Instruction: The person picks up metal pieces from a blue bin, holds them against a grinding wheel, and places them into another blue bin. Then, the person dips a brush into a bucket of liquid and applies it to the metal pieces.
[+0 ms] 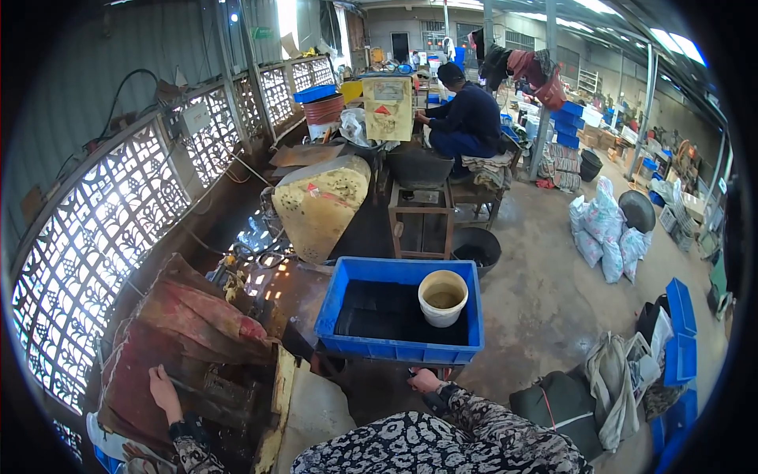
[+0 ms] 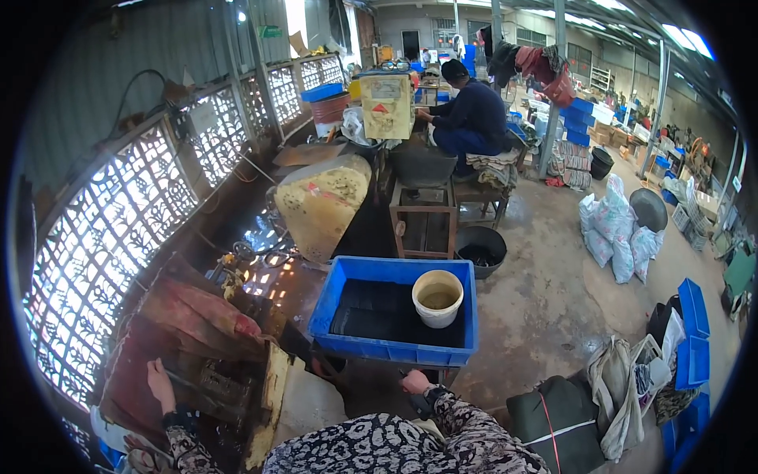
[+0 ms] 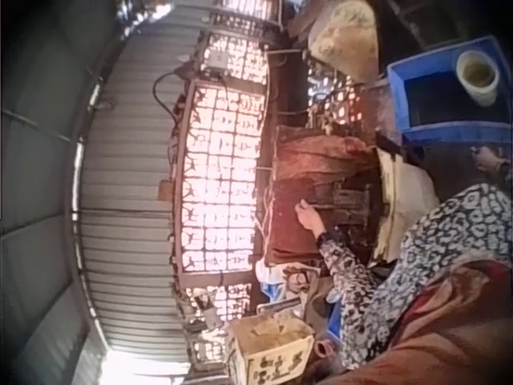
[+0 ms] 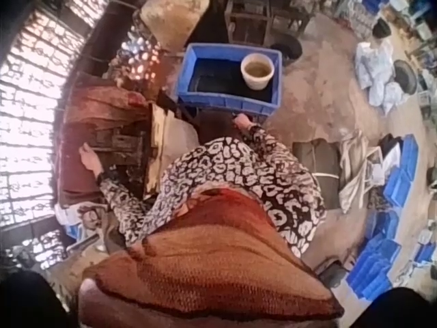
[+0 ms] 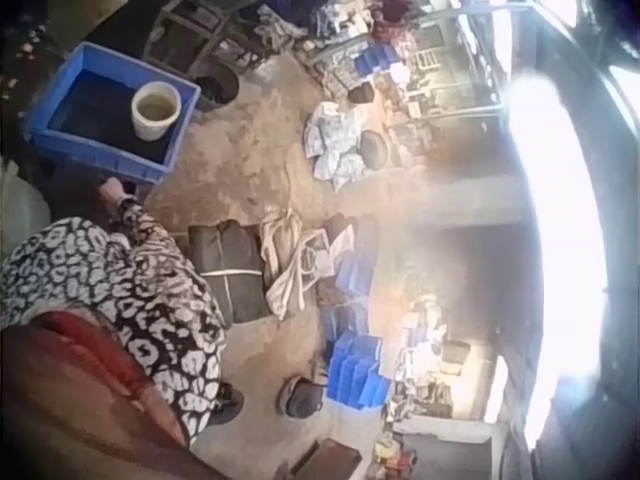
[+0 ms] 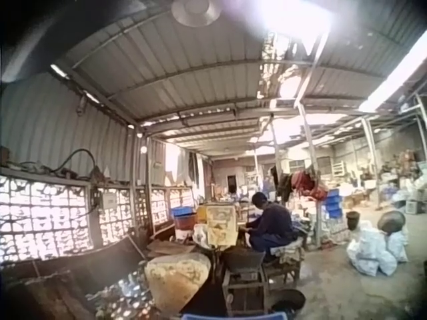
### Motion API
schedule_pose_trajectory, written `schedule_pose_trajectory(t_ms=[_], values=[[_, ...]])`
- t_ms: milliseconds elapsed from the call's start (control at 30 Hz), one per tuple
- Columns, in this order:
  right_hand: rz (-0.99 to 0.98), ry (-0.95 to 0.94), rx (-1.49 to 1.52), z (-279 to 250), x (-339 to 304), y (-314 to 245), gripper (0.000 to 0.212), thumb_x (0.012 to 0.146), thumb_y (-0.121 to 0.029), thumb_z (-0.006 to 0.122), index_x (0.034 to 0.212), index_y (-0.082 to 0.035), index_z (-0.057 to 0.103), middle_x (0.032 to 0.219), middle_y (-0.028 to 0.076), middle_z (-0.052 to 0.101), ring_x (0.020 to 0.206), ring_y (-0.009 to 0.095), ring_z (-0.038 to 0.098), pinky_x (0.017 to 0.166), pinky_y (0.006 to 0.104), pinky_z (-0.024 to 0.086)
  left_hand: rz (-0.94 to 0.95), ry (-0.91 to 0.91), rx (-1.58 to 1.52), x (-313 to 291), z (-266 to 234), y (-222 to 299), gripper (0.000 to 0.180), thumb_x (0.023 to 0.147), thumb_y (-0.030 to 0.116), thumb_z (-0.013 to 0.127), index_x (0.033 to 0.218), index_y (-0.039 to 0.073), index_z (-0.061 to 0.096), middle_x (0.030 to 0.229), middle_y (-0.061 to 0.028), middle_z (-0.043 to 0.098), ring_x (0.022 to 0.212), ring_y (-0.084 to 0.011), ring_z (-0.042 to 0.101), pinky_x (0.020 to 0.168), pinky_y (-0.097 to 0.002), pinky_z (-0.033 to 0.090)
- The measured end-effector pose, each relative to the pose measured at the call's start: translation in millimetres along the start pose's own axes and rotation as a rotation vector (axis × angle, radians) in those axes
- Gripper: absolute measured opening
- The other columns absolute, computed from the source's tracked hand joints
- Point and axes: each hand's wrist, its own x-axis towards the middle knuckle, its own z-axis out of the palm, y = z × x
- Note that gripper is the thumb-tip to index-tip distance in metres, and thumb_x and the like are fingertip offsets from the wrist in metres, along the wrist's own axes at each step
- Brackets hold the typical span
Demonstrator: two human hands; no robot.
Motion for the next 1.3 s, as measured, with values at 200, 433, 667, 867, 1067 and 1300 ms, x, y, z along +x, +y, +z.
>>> schedule_pose_trajectory(t_ms=[200, 433, 667, 867, 1067, 1300], values=[[-0.181, -0.073, -0.298, -8, 47, 104, 0.018, 0.079, -0.022, 0.055, 0.075, -0.009, 0.067, 0.067, 0.01, 0.065, 0.066, 0.029, 0.066, 0.061, 0.0407, 0.052, -0.118, 0.126, -0.05, -42, -1, 54, 0.031, 0.096, 0.03, 0.05, 0.11, 0.003, 0.051, 0.092, -0.0231, 0.062, 0.086, -0.0414, 0.06, 0.07, -0.0469, 0.045], [-0.597, 0.099, -1.187, -11, 13, 59, 0.028, 0.084, -0.028, 0.052, 0.097, -0.006, 0.063, 0.065, 0.012, 0.065, 0.062, 0.031, 0.065, 0.061, 0.0408, 0.052, -0.247, -0.216, -0.132, -163, 32, 29, 0.032, 0.089, 0.019, 0.06, 0.116, 0.003, 0.052, 0.089, -0.019, 0.062, 0.083, -0.0354, 0.061, 0.073, -0.0427, 0.046], [0.036, -0.152, -0.209, 1, 20, -26, 0.019, 0.074, -0.021, 0.058, 0.061, -0.011, 0.069, 0.059, 0.007, 0.065, 0.058, 0.025, 0.066, 0.056, 0.0354, 0.052, -0.319, -0.276, -0.105, -204, 46, 26, 0.034, 0.089, 0.019, 0.059, 0.119, 0.004, 0.052, 0.086, -0.0168, 0.062, 0.083, -0.0335, 0.06, 0.073, -0.0424, 0.046], [-0.022, -0.076, -0.258, 10, 16, -32, 0.019, 0.077, -0.018, 0.056, 0.069, -0.007, 0.069, 0.059, 0.008, 0.064, 0.055, 0.025, 0.065, 0.051, 0.0359, 0.051, -0.24, -0.383, -0.071, -196, 17, 78, 0.035, 0.092, 0.023, 0.055, 0.12, 0.002, 0.051, 0.09, -0.0178, 0.062, 0.087, -0.0342, 0.06, 0.075, -0.043, 0.046], [0.216, -0.028, 0.194, 8, -14, -56, 0.021, 0.088, -0.023, 0.055, 0.075, -0.007, 0.054, 0.056, 0.003, 0.053, 0.042, 0.014, 0.052, 0.038, 0.0278, 0.039, -0.151, -0.384, -0.06, -208, 22, 89, 0.033, 0.095, 0.025, 0.051, 0.117, -0.001, 0.052, 0.101, -0.0216, 0.06, 0.091, -0.037, 0.059, 0.077, -0.0439, 0.047], [0.171, -0.013, 0.025, 7, -5, -11, 0.026, 0.088, -0.025, 0.056, 0.073, -0.004, 0.061, 0.057, 0.007, 0.058, 0.045, 0.018, 0.055, 0.043, 0.032, 0.043, -0.068, -0.383, -0.013, -208, 26, 88, 0.032, 0.096, 0.024, 0.05, 0.112, -0.002, 0.054, 0.105, -0.0239, 0.059, 0.095, -0.0393, 0.058, 0.078, -0.0438, 0.048]])
